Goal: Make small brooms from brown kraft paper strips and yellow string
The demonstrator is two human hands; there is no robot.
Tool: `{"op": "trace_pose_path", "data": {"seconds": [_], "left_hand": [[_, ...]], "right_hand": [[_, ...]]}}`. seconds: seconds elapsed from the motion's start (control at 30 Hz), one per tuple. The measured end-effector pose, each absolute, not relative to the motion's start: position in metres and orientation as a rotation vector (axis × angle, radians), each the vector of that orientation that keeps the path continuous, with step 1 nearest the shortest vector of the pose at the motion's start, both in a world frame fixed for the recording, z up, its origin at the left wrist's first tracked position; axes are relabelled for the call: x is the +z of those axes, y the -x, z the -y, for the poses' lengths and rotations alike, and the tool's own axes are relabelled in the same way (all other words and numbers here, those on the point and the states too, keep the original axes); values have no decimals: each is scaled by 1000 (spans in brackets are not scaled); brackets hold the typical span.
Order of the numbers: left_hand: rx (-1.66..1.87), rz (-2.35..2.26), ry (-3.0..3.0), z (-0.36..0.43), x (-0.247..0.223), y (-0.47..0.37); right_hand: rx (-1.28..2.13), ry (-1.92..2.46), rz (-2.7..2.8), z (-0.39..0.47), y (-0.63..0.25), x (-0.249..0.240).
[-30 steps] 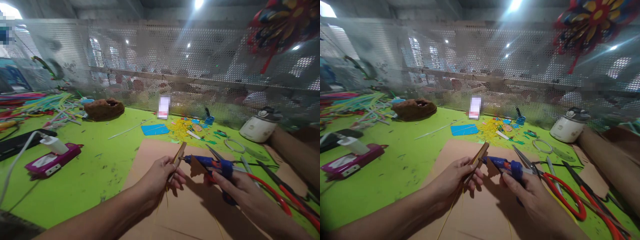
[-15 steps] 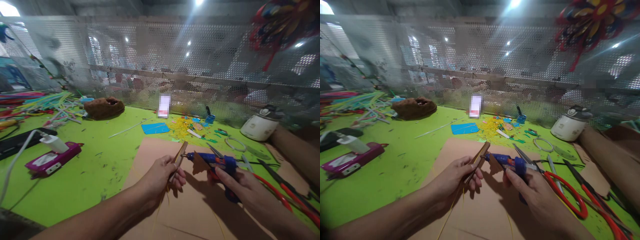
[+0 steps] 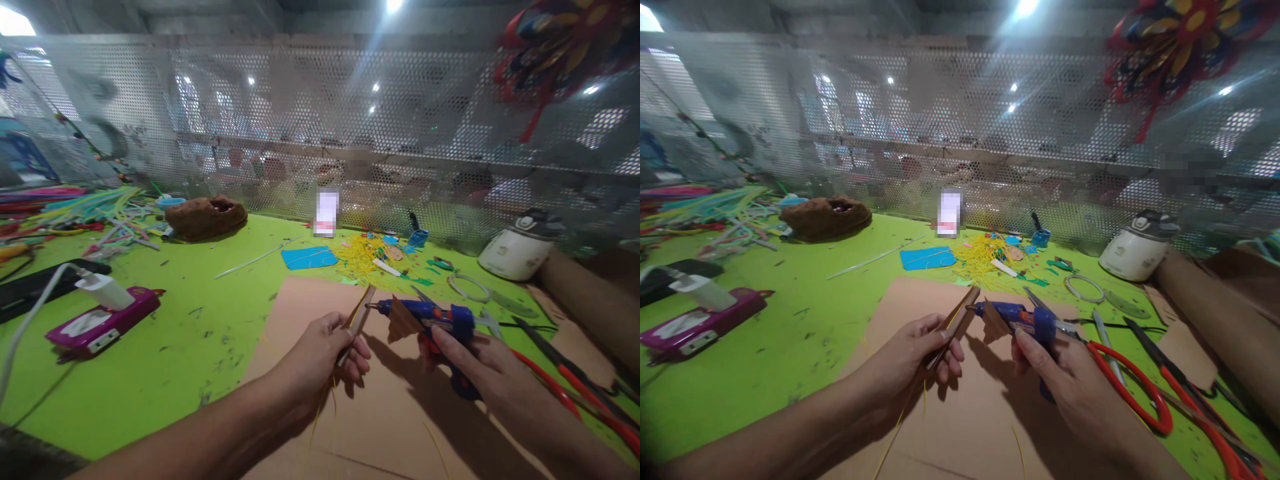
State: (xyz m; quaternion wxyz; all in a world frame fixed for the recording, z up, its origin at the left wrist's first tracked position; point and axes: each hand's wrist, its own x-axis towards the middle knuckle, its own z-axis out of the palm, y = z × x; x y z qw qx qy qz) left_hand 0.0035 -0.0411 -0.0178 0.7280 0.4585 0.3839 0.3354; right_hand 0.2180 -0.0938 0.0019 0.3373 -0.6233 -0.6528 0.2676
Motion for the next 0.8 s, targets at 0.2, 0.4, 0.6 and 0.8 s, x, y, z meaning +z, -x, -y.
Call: {"op": "trace_pose_path", "data": {"seconds": [0.2,0.4,0.6,0.8], "left_hand": [[738,-861,-1015,43,-17,-4],[731,-867,-1022,44,-18,-5],[733,-871,-1025,44,-19,-6],[747,-867,-1047,43,-19,-6]], "right_hand": [[673,1602,1691,92,-220,1],[578,1599,1706,90,-221,2],[585,1608,1656,89,-224,-2],[551,1630,1636,89,-222,-2]]}}
